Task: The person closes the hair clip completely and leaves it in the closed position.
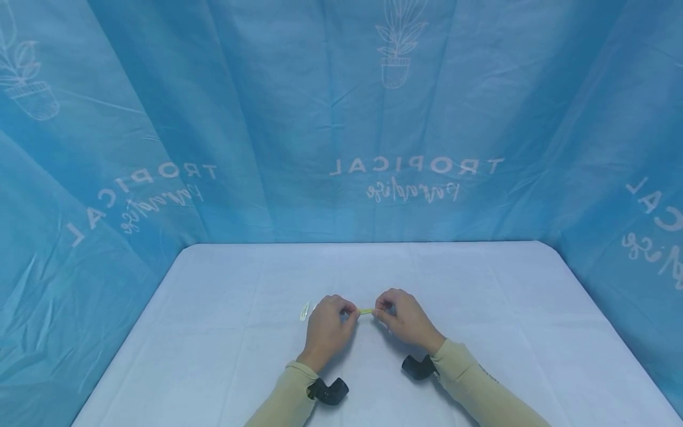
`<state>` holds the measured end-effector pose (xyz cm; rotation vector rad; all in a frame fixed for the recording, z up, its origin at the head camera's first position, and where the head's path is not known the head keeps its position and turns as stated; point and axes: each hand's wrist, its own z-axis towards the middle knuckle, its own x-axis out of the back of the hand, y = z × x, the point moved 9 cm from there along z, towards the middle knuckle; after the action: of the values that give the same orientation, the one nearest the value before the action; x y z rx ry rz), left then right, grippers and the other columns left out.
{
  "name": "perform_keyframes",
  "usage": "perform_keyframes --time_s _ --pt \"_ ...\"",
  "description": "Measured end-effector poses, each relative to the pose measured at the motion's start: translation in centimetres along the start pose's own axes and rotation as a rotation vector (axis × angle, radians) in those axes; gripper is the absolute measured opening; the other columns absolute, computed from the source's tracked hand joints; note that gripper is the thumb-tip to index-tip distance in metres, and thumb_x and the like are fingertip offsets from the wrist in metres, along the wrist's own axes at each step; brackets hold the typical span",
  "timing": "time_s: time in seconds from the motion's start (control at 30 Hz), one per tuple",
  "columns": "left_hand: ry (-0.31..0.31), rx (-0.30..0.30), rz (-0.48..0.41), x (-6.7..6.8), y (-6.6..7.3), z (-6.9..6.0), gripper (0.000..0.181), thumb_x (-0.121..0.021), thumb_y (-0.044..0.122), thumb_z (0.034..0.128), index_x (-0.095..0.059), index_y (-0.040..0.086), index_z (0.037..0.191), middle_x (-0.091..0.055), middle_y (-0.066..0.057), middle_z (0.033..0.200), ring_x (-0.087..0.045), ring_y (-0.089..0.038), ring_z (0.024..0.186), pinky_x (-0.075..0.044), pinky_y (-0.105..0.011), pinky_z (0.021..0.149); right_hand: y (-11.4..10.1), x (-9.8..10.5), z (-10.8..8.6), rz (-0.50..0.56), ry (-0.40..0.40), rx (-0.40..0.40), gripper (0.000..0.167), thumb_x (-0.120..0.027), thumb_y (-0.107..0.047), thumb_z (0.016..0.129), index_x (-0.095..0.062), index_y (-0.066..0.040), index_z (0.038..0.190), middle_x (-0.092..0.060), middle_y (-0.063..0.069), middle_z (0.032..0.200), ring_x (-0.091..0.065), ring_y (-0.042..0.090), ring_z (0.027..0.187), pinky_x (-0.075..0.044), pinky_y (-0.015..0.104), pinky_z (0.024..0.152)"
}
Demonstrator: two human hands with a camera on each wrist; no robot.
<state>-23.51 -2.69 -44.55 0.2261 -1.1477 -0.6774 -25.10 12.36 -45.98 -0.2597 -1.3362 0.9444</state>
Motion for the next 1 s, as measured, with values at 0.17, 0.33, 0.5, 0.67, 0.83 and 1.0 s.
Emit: perform_keyframes --time_s 0.17,0.33,0.5,0.67,0.83,1.0 --pt "0.033 -0.008 0.03 0.1 0.0 0.0 0.006 -0.079 0.016 0.083 -0.074 0.012 0.083 -0.066 0.003 0.08 -0.059 -0.015 0.078 -0.049 -0.031 0.07 -0.5 -0.1 -0.1 -0.005 0.003 0.026 0.007 -0.071 -0.011 0.092 -0.067 -0.011 0.087 -0.062 -0.004 0.084 -0.058 0.015 0.083 -0.049 0.035 0.077" --pt "0.04 -0.008 0.024 0.1 -0.1 0.0 0.007 -0.079 0.016 0.0827 -0.074 0.012 0.084 -0.065 0.004 0.08 -0.058 -0.014 0.077 -0.049 -0.03 0.068 -0.1 -0.2 -0.1 -0.009 0.014 -0.003 0.007 -0.072 -0.012 0.093 -0.067 -0.012 0.088 -0.062 -0.005 0.086 -0.058 0.014 0.085 -0.05 0.037 0.079" --pt "0.015 0.015 -0.002 0.0 -0.3 0.1 0.007 -0.079 0.017 0.0838 -0.075 0.012 0.085 -0.066 0.004 0.081 -0.058 -0.013 0.077 -0.048 -0.029 0.069 0.5 -0.3 0.0 0.022 0.012 -0.057 0.006 -0.071 -0.014 0.093 -0.067 -0.014 0.089 -0.062 -0.007 0.087 -0.057 0.013 0.085 -0.049 0.037 0.08" --pt "-0.009 0.019 -0.021 -0.1 -0.3 0.1 0.008 -0.08 0.017 0.0838 -0.075 0.011 0.085 -0.066 0.004 0.08 -0.057 -0.011 0.075 -0.047 -0.028 0.068 0.9 -0.2 0.0 0.05 0.02 -0.094 0.006 -0.071 -0.015 0.094 -0.067 -0.014 0.09 -0.061 -0.006 0.087 -0.056 0.012 0.085 -0.048 0.036 0.079" --pt "-0.032 0.008 -0.026 -0.2 -0.1 0.2 0.008 -0.08 0.018 0.0842 -0.075 0.013 0.083 -0.065 0.005 0.079 -0.056 -0.01 0.074 -0.048 -0.028 0.068 1.1 0.1 0.1 0.075 0.034 -0.13 0.006 -0.071 -0.015 0.094 -0.067 -0.013 0.09 -0.061 -0.005 0.087 -0.056 0.01 0.079 -0.048 0.032 0.073" --pt "-0.072 0.008 -0.021 -0.7 -0.2 0.2 0.007 -0.079 0.019 0.0858 -0.075 0.014 0.084 -0.065 0.006 0.08 -0.056 -0.01 0.077 -0.048 -0.029 0.069 1.3 0.1 0.2 0.117 0.019 -0.164 0.006 -0.069 -0.014 0.095 -0.067 -0.011 0.092 -0.061 -0.002 0.086 -0.056 0.009 0.061 -0.049 0.027 0.059"
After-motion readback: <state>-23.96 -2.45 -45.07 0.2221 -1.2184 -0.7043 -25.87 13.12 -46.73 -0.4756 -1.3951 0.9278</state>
